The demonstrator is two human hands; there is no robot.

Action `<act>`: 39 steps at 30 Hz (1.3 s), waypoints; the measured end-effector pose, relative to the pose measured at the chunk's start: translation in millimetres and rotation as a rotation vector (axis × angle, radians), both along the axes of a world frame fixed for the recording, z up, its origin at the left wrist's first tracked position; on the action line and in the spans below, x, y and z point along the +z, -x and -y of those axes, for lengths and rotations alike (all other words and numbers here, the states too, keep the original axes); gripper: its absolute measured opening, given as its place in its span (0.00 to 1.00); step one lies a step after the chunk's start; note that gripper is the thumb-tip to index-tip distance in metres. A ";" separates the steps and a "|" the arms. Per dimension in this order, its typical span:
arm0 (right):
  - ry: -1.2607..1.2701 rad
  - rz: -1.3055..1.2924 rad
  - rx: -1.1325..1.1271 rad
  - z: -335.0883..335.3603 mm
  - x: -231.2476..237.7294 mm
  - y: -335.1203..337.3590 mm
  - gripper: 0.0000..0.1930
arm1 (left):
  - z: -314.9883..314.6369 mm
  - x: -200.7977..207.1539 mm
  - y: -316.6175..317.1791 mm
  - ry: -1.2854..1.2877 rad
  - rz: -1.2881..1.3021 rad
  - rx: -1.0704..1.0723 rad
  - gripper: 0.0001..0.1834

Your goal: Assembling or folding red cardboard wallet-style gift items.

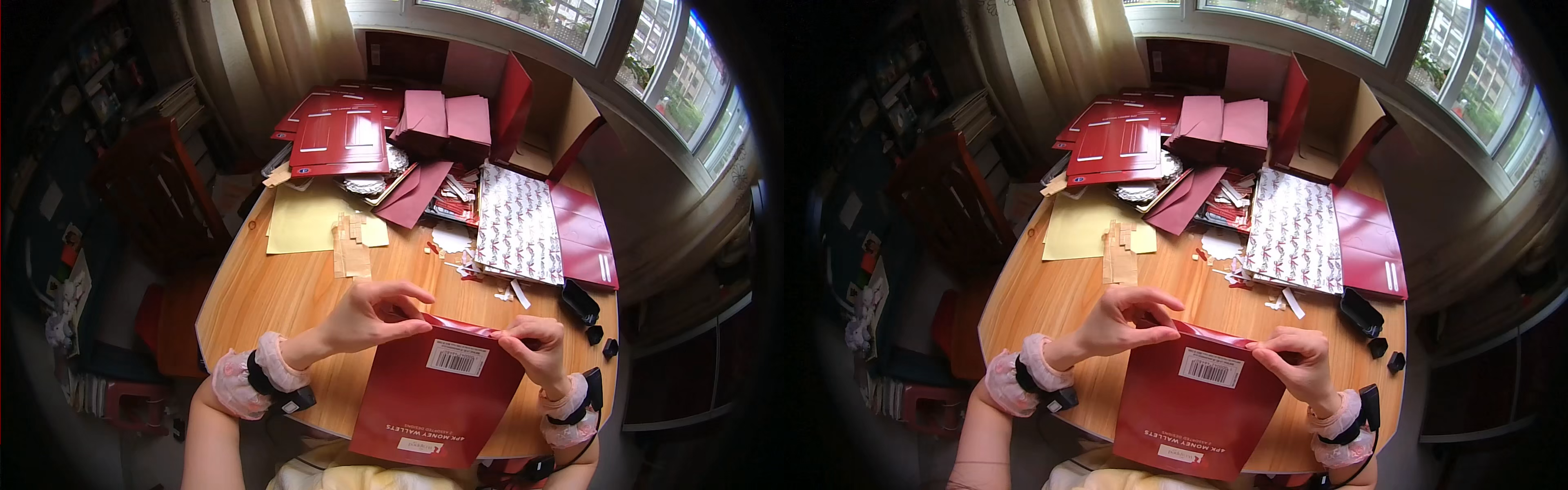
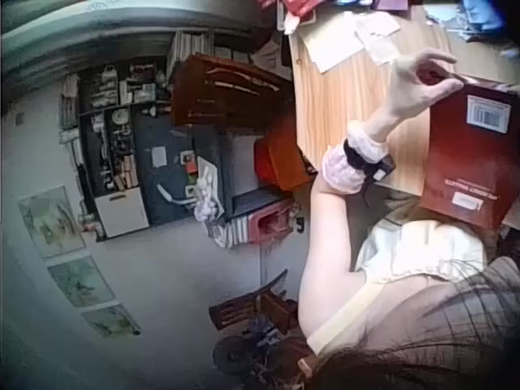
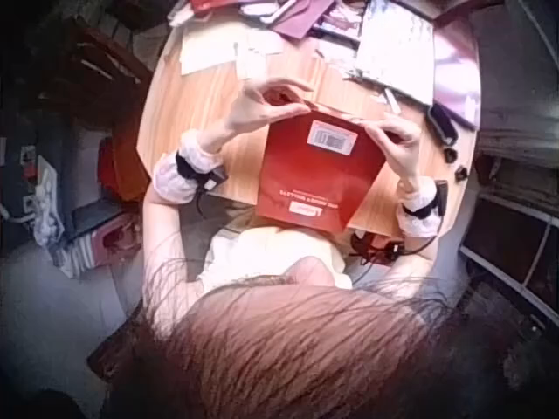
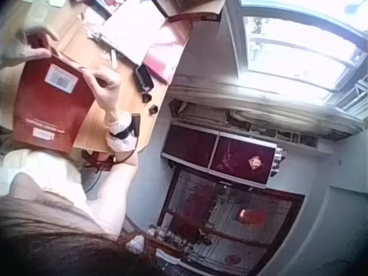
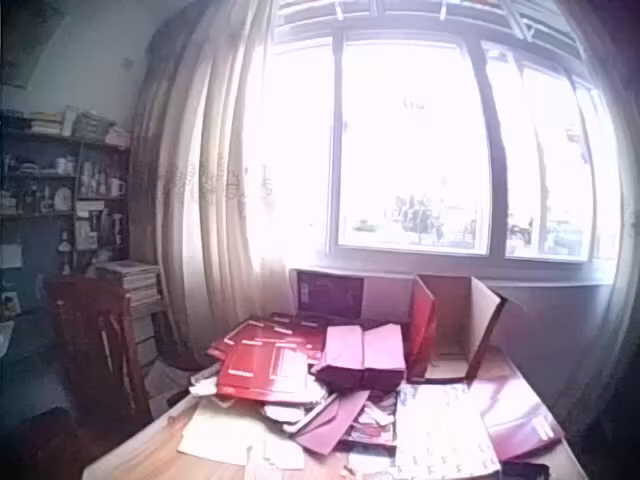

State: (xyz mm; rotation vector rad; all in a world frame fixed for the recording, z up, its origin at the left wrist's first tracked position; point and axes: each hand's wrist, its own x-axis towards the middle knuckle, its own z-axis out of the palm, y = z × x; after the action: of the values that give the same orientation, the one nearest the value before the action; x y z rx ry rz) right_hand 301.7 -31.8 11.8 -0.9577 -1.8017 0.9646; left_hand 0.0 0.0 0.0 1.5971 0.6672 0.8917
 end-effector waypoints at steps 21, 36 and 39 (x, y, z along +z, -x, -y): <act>-0.042 0.038 0.018 1.2 4.3 -2.5 0.01 | -7.6 1.7 17.0 -0.180 0.005 0.024 0.21; -0.041 0.030 0.019 0.9 1.9 -4.4 0.02 | -2.1 2.2 12.6 0.154 0.109 -0.039 0.15; -0.052 0.021 0.019 1.1 1.5 -3.5 0.02 | -2.7 -0.1 12.3 0.151 0.133 -0.028 0.14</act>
State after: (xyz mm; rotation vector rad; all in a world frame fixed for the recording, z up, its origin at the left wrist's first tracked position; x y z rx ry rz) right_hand 305.2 -32.9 13.3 -0.9231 -1.8475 0.9180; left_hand -12.3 2.7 -0.1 1.3974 0.6025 0.8977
